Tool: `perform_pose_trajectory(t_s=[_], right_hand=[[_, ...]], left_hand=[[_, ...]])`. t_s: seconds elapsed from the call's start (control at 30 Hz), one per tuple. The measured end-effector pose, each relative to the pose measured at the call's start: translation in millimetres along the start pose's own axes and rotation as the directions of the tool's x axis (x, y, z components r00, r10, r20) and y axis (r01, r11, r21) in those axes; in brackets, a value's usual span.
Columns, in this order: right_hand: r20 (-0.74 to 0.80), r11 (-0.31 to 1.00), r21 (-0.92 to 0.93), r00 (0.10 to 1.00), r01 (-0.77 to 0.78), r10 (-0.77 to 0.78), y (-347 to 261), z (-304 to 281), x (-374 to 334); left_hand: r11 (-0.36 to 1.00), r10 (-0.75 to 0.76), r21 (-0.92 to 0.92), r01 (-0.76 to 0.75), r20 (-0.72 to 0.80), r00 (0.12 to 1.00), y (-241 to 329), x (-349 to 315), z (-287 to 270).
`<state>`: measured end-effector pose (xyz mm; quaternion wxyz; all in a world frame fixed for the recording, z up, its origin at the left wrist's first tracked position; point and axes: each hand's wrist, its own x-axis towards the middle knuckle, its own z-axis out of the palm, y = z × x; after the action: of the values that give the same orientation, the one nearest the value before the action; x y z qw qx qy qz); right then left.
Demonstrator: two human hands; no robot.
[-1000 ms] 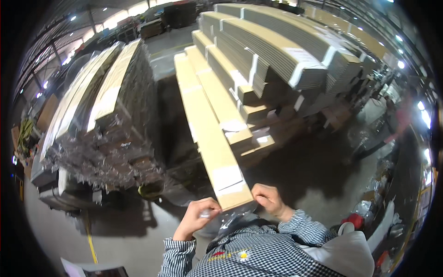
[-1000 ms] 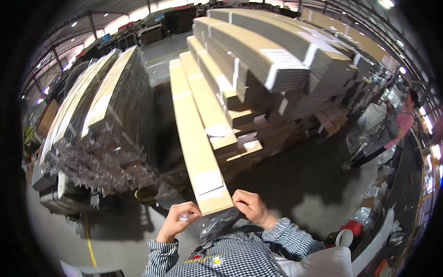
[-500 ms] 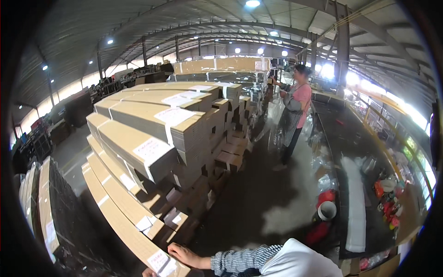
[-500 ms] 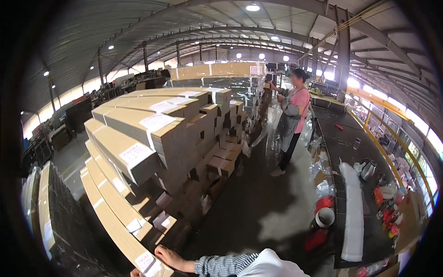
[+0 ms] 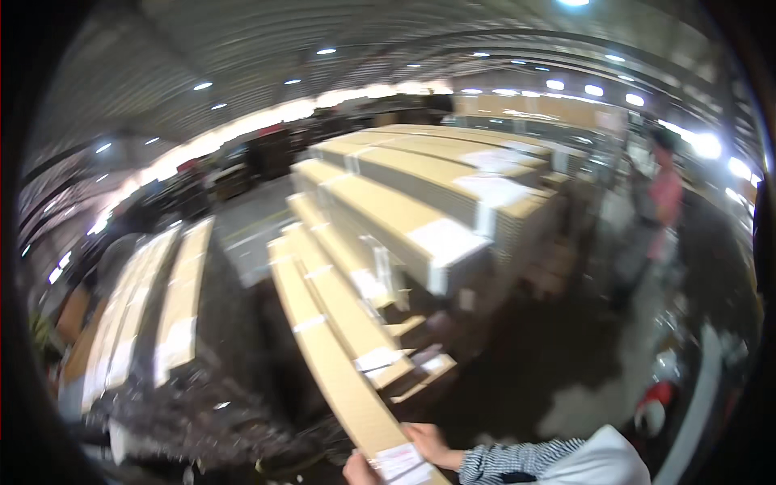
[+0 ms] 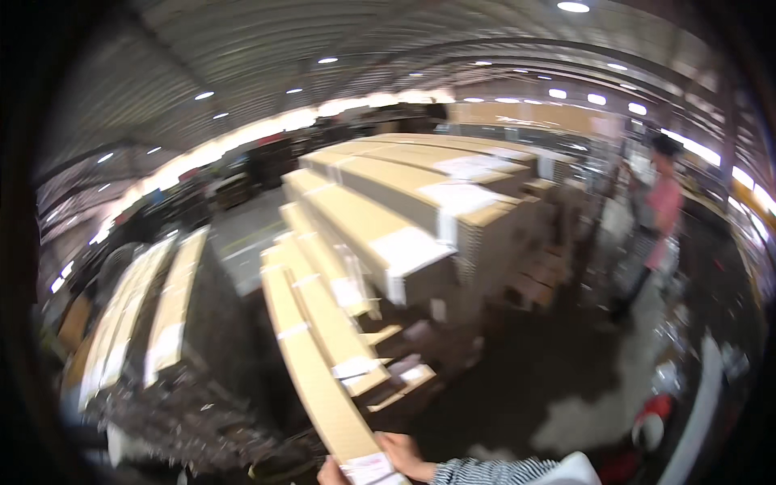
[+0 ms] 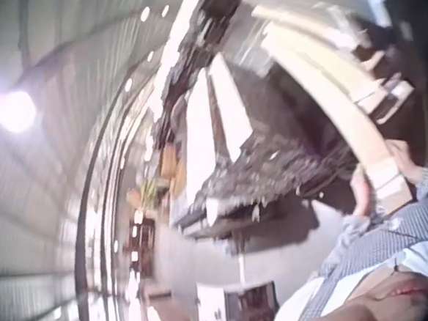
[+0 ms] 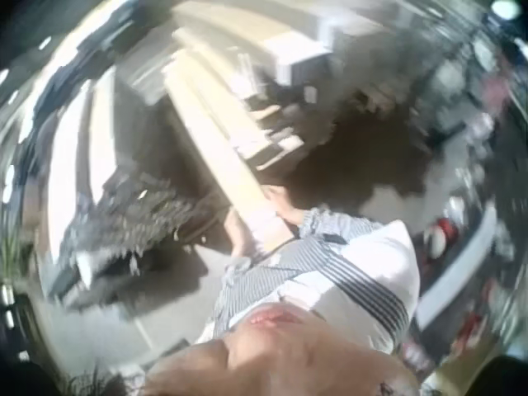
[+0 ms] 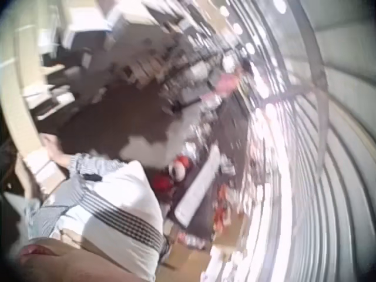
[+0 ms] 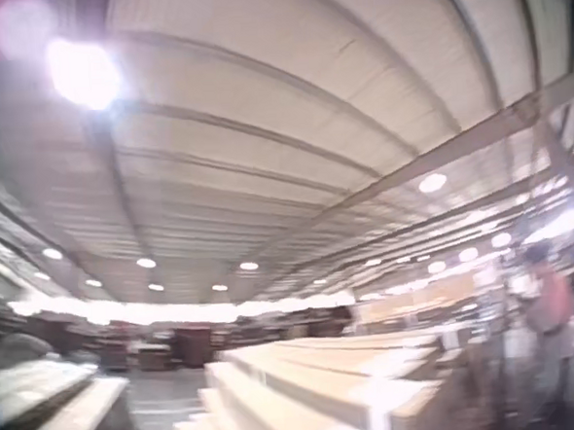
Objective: Picking up long wooden or composite boards and placing them into long plastic protective bags in a warehouse setting.
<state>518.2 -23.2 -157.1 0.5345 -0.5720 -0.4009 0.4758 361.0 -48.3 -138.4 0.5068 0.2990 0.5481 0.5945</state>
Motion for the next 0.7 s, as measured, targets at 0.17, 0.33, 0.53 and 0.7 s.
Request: perform_pose_trajectory(t_s=[0.17,0.33,0.53,0.7], right_hand=[[0.032,0.809,-0.53,0.959,0.254,-0.28,76.4,-13.7,20.7],[-0.033,0.823,-0.516,0.965,-0.239,0.26,132.6,-31.3,23.6],[0.154,0.906,-0.422,0.987,0.022,0.047,25.0,-18.5,-37.4],[0.305,0.976,-0.167,0.949,0.139,-0.083,-17.4,-22.9,-43.1]], left_hand=[[0.953,0.093,0.289,-0.092,0.011,0.996,-81.7,23.5,-22.5],[0.681,0.149,0.683,-0.263,0.222,0.963,-108.4,12.5,-54.5],[0.777,0.196,0.558,-0.292,0.226,0.954,-36.5,-51.6,-63.6],[0.866,0.293,0.356,-0.35,0.205,0.934,37.1,-76.5,-50.7]])
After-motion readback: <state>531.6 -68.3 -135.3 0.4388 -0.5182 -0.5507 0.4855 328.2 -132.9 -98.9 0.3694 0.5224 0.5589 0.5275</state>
